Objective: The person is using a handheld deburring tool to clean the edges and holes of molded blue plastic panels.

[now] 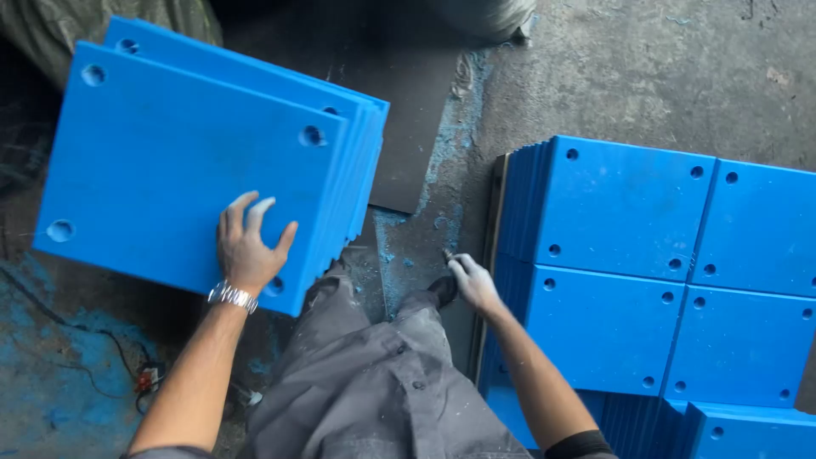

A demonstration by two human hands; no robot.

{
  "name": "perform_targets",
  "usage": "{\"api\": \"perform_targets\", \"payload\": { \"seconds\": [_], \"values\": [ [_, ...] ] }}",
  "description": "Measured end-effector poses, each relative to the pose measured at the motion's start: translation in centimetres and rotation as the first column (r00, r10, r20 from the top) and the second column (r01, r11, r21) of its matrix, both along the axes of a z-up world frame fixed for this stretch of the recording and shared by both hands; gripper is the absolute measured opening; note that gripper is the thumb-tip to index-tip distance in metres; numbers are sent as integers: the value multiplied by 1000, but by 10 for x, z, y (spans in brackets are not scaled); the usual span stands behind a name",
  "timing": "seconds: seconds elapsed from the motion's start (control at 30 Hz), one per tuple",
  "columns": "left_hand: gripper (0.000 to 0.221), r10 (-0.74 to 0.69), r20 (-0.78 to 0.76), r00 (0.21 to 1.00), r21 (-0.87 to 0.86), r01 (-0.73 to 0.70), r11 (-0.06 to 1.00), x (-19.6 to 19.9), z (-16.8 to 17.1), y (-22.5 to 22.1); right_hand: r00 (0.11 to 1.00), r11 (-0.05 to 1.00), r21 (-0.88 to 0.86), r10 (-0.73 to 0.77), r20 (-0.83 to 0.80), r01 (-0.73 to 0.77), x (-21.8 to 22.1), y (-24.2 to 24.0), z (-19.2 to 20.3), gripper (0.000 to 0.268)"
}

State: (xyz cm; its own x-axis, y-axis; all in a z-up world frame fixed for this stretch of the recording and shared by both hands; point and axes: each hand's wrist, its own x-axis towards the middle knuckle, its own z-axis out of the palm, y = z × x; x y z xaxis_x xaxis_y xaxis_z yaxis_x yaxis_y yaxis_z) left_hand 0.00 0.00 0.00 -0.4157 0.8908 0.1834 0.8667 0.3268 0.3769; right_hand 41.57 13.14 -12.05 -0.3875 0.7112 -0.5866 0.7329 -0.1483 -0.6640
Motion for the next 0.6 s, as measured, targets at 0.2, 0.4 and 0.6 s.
{"api": "perform_targets", "payload": {
  "seconds": [0.2,0.4,0.6],
  "values": [
    [70,-64,-3,998,10,64,998,-83,-38,3,948,847,431,309,76,-311,-181,48,146,30],
    [69,-21,102,995,-1,21,1000,-86,-43,3,637,486,419,499,587,-767,-314,89,189,29],
    [71,-21,122,992,-37,26,999,-86,-55,2,144,222,28,526,839,-975,-388,123,177,34]
  ]
}}
